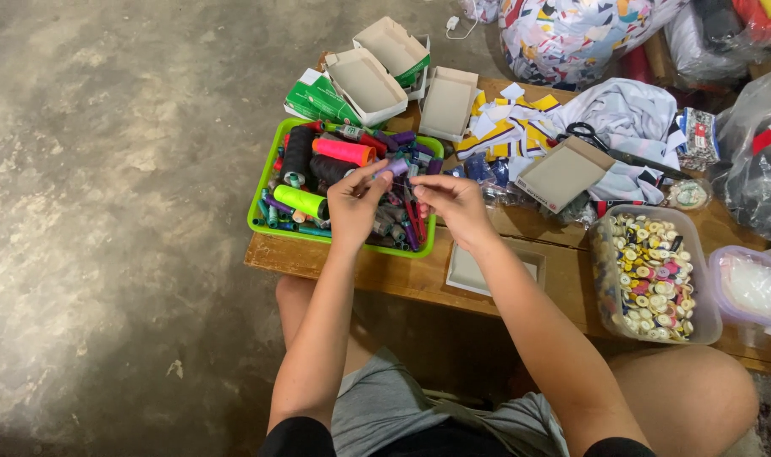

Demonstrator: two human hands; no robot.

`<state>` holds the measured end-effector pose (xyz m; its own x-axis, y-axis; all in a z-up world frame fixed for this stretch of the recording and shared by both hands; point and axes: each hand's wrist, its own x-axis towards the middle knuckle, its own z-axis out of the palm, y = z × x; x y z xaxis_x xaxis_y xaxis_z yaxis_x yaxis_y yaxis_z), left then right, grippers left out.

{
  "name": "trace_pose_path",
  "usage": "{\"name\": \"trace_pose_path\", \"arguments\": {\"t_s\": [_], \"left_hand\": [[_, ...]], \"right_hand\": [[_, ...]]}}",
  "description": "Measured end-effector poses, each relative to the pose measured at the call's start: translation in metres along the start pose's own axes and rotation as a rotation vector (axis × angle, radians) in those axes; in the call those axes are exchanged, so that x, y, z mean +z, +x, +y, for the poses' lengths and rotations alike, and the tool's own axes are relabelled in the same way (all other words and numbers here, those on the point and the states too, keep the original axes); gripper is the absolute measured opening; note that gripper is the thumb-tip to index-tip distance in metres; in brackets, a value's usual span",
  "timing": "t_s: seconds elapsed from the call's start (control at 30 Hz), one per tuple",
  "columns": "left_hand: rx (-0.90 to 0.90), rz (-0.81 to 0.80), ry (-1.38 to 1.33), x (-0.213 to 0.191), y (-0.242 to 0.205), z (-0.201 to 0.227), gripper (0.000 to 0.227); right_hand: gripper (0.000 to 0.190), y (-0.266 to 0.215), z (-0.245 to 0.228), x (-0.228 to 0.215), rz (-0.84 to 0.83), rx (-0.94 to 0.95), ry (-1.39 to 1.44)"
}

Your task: The person organizes sewing supplies by opening a cardboard box, placing small items inside, and then selecting and placing multiple spools of thread into a small tray.

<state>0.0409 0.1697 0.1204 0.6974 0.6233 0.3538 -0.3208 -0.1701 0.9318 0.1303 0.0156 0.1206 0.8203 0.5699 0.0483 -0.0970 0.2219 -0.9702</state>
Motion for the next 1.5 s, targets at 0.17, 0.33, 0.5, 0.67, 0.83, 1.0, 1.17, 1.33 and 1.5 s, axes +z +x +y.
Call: {"name": "trace_pose_path", "arguments": {"t_s": [0.17,0.33,0.5,0.67,0.83,1.0,1.17,1.33,1.5], "left_hand": [[-0.015,0.055,0.005,0.007,0.001,-0.001,0.023],[0.039,0.043,0.026,0.005,0.001,0.003,0.025],[0.069,-0.202,0.058,0.005,-0.002,0.03,0.031],[0.15,-0.285,0.179,-0.004,0.003,0.039,0.036],[0.391,-0.211,0.601,-0.01,0.008,0.01,0.014],[0.128,-0.319,0.209,0.002,0.002,0.031,0.044],[0.041,-0.317,0.083,0.007,0.006,-0.011,0.01],[-0.078,-0.319,0.219,-0.013,0.004,0.008,0.013],[0.071,-0.447,0.706,-0.014,-0.006,0.065,0.077]], "right_hand": [[0.017,-0.024,0.024,0.002,-0.11,-0.083,-0.34],[0.034,-0.02,0.026,-0.016,-0.16,-0.137,-0.672],[0.064,-0.013,-0.03,-0.015,-0.196,-0.33,-0.552],[0.032,0.008,-0.026,-0.017,-0.166,-0.318,-0.588],[0.03,0.016,-0.016,-0.035,-0.085,-0.345,-0.408],[0.031,0.007,-0.035,-0.025,-0.097,-0.285,-0.447],[0.03,0.008,-0.026,-0.031,-0.037,-0.309,-0.405],[0.028,0.011,-0.031,-0.041,0.049,-0.352,-0.301],[0.028,0.008,-0.043,-0.044,0.058,-0.338,-0.318]]}}
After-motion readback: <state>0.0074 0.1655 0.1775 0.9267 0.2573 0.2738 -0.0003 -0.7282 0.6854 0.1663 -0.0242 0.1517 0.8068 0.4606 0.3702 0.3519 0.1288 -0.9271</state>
